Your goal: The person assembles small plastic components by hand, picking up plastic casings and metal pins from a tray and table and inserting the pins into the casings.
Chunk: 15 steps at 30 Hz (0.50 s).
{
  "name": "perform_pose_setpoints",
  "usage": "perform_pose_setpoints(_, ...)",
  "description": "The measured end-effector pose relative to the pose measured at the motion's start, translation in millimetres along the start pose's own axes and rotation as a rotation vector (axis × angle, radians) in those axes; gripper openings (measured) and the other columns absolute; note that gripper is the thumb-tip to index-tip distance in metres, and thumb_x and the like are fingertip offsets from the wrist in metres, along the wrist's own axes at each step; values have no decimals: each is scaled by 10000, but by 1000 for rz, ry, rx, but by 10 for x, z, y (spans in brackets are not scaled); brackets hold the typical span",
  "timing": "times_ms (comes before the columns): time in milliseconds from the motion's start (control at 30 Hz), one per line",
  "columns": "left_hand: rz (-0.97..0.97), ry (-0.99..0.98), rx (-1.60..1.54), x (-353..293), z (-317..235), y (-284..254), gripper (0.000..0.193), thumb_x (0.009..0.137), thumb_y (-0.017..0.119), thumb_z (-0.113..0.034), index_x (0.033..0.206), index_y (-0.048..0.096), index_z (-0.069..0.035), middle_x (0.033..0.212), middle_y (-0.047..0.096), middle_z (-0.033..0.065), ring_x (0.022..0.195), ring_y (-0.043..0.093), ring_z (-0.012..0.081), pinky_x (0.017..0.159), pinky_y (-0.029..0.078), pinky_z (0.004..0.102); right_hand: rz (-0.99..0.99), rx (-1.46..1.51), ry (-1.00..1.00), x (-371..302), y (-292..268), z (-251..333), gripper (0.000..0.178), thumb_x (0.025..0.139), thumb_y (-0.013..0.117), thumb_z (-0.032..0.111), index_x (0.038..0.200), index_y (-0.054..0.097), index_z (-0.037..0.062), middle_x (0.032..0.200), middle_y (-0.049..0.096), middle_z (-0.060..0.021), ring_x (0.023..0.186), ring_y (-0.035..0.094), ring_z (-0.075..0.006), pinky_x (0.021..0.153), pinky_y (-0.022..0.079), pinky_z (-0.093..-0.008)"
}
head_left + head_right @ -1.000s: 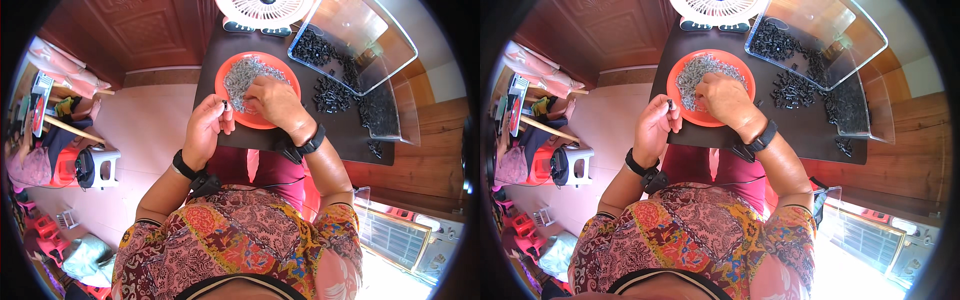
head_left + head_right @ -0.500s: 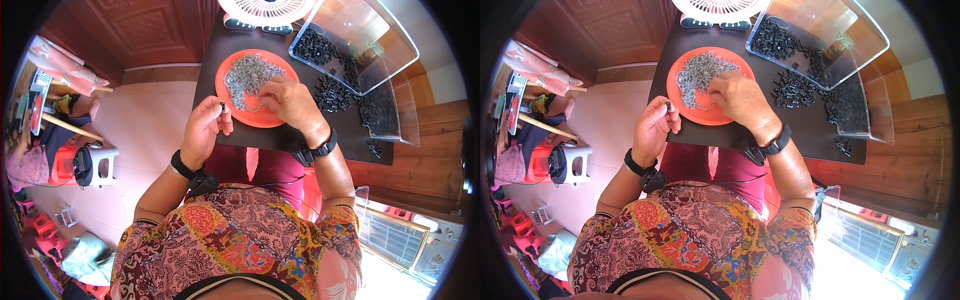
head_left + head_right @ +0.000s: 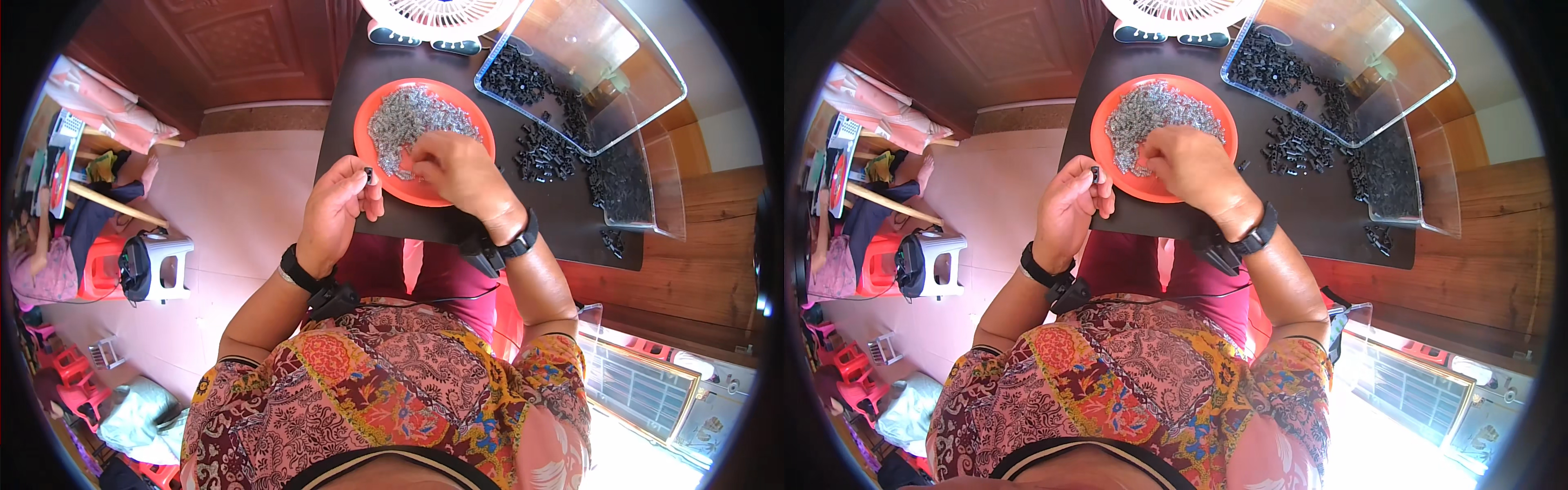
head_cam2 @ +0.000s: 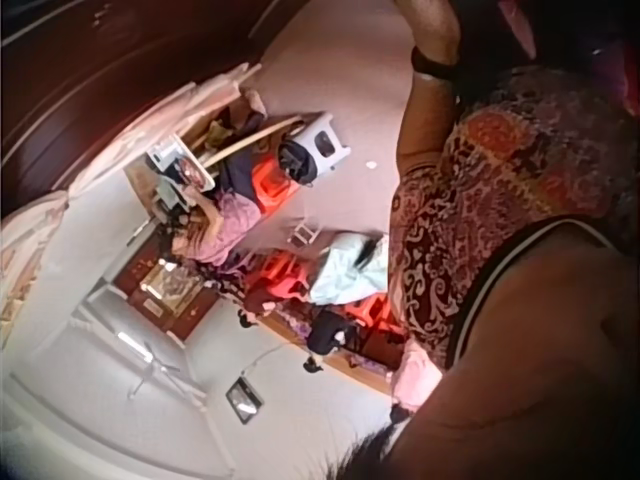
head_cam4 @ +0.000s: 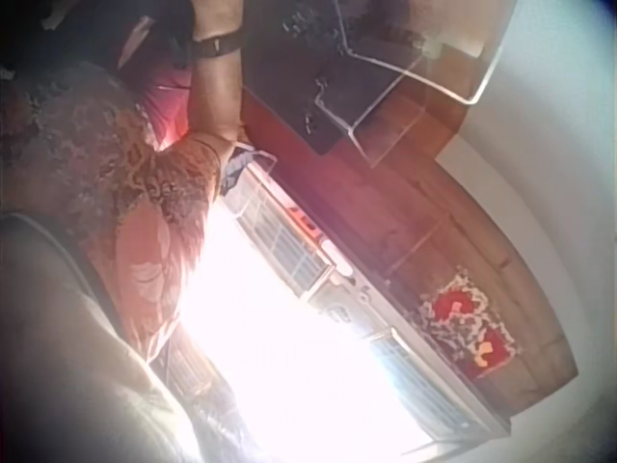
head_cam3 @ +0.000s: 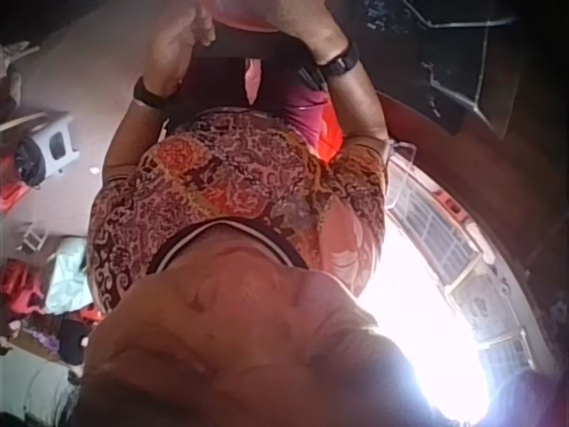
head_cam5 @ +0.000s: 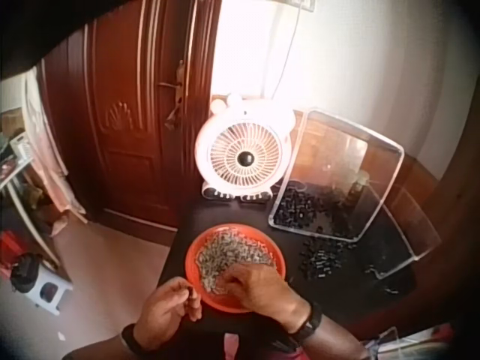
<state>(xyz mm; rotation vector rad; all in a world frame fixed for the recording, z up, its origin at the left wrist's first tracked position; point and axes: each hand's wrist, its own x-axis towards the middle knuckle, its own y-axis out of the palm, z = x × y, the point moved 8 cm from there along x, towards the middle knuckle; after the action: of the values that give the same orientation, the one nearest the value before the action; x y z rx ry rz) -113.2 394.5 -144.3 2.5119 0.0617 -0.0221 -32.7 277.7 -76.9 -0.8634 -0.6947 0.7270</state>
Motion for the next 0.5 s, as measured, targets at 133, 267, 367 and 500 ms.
perform_pose_setpoints(133,51,-20,79,-17,-21,118,183,947,472,-235,940,512,-57,823,555,46,679,553,142,624,423,254,53,591,365,-79,-2,-252,73,863,640,46,930,644,17,841,642,-14,754,547,-62,694,452,-225)
perform_pose_setpoints(267,112,-40,86,11,-16,246,217,954,480,-260,965,518,-47,834,558,44,678,550,137,617,421,250,-12,1014,350,-77,-21,-152,98,871,659,82,940,649,13,835,664,-27,770,597,-85,711,486,-237)
perform_pose_setpoints(367,126,-50,85,33,-28,311,222,962,472,-259,979,517,-42,830,553,39,684,549,136,621,422,250,-59,1096,321,-89,-43,-32,79,888,641,70,940,641,10,821,657,-30,769,602,-96,717,493,-241)
perform_pose_setpoints(500,143,-54,63,58,-10,339,220,968,464,-254,984,516,-41,822,545,35,689,547,135,625,422,250,-38,1184,189,-76,-75,176,43,911,585,13,924,615,-16,796,652,-64,744,634,-136,715,522,-278)
